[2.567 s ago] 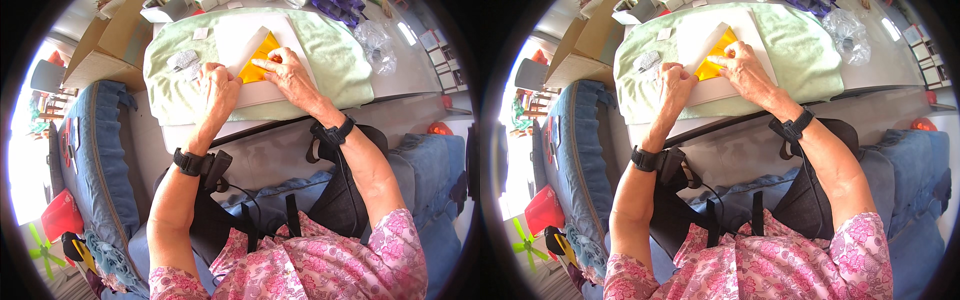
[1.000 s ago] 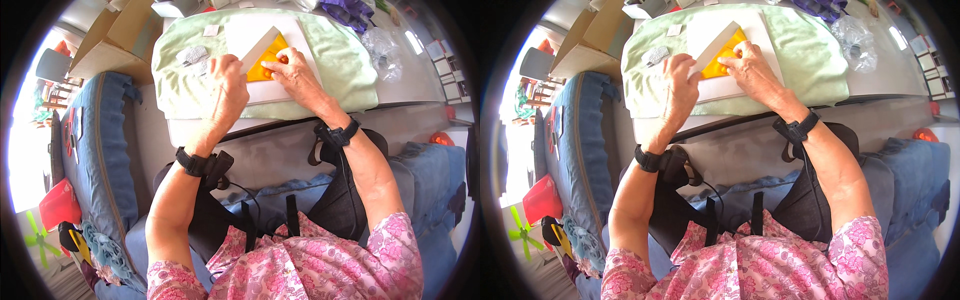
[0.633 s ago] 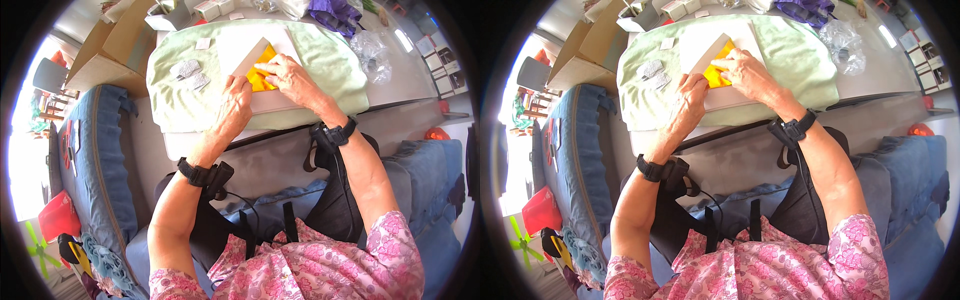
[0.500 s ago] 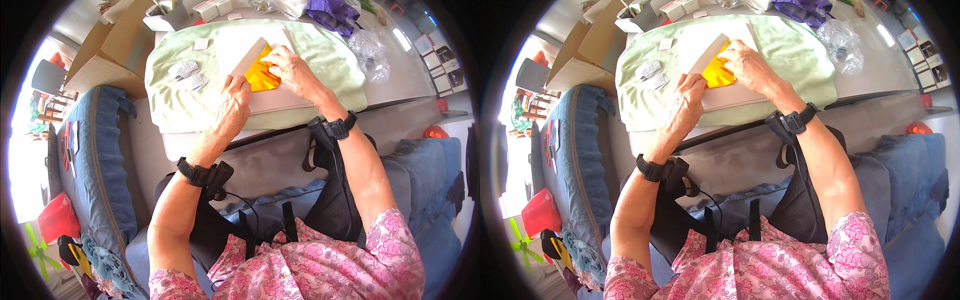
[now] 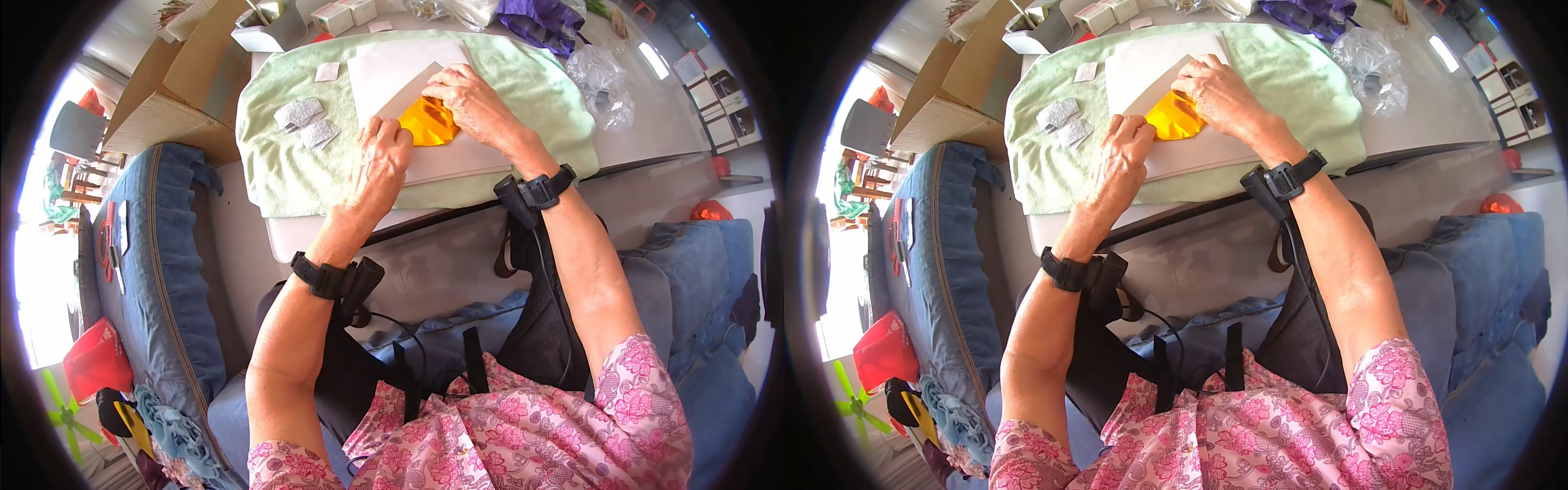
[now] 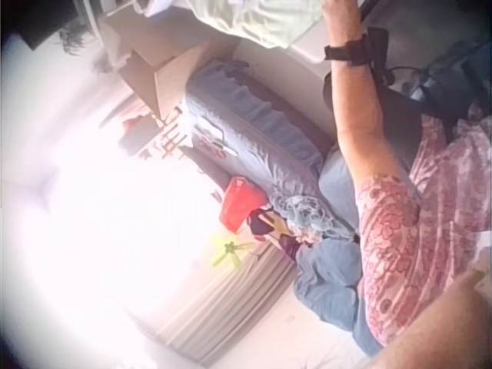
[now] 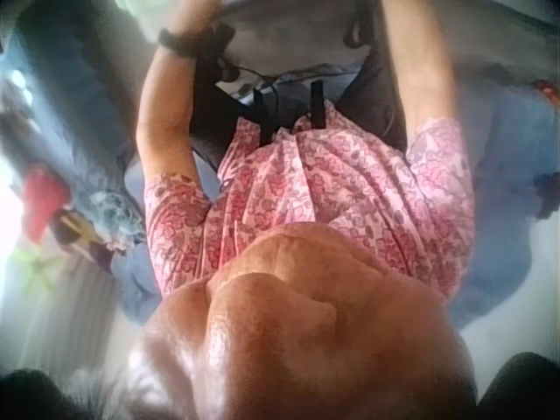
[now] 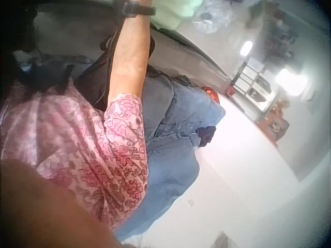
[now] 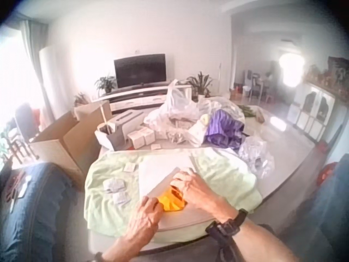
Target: The person folds a yellow sheet of paper into a triangular shape on a table covered with a light green cloth. They smooth the creases and adjust the folds by hand.
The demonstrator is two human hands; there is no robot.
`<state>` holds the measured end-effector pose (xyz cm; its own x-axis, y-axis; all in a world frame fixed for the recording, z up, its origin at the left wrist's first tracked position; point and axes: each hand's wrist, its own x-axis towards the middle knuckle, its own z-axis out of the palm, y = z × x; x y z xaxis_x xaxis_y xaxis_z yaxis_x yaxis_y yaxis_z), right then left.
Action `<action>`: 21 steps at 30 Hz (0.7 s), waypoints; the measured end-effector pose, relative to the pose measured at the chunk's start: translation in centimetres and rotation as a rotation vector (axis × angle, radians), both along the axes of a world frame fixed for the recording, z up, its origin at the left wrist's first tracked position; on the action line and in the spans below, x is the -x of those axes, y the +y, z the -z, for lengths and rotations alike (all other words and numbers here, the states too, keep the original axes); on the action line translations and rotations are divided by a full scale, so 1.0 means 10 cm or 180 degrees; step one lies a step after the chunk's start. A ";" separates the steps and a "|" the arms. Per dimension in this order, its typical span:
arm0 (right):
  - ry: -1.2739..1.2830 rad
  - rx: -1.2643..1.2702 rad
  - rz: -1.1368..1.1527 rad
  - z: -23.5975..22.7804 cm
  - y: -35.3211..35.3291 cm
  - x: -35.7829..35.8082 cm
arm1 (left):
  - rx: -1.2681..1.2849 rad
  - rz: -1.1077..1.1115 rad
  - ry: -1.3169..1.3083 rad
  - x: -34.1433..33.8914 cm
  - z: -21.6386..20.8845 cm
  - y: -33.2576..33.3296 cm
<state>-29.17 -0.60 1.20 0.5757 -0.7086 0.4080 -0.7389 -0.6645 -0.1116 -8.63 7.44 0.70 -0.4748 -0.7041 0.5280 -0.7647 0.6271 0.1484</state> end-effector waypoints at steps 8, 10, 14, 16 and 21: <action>0.0075 -0.0317 0.0070 -0.10 0.12 0.03 | 0.0202 0.0225 0.0232 -0.11 0.06 -0.14; 0.0046 -0.0403 0.0144 -0.11 0.16 0.06 | 0.0183 0.0239 0.0245 -0.13 0.05 -0.16; -0.0005 -0.0418 0.0193 -0.11 0.21 0.08 | 0.0170 0.0235 0.0254 -0.16 0.06 -0.23; -0.0011 -0.0402 0.0238 -0.10 0.24 0.08 | 0.0131 0.0266 0.0256 -0.18 0.09 -0.26; -0.0132 -0.0344 0.0156 -0.08 0.23 0.10 | 0.0032 0.0382 0.0312 -0.21 0.10 -0.29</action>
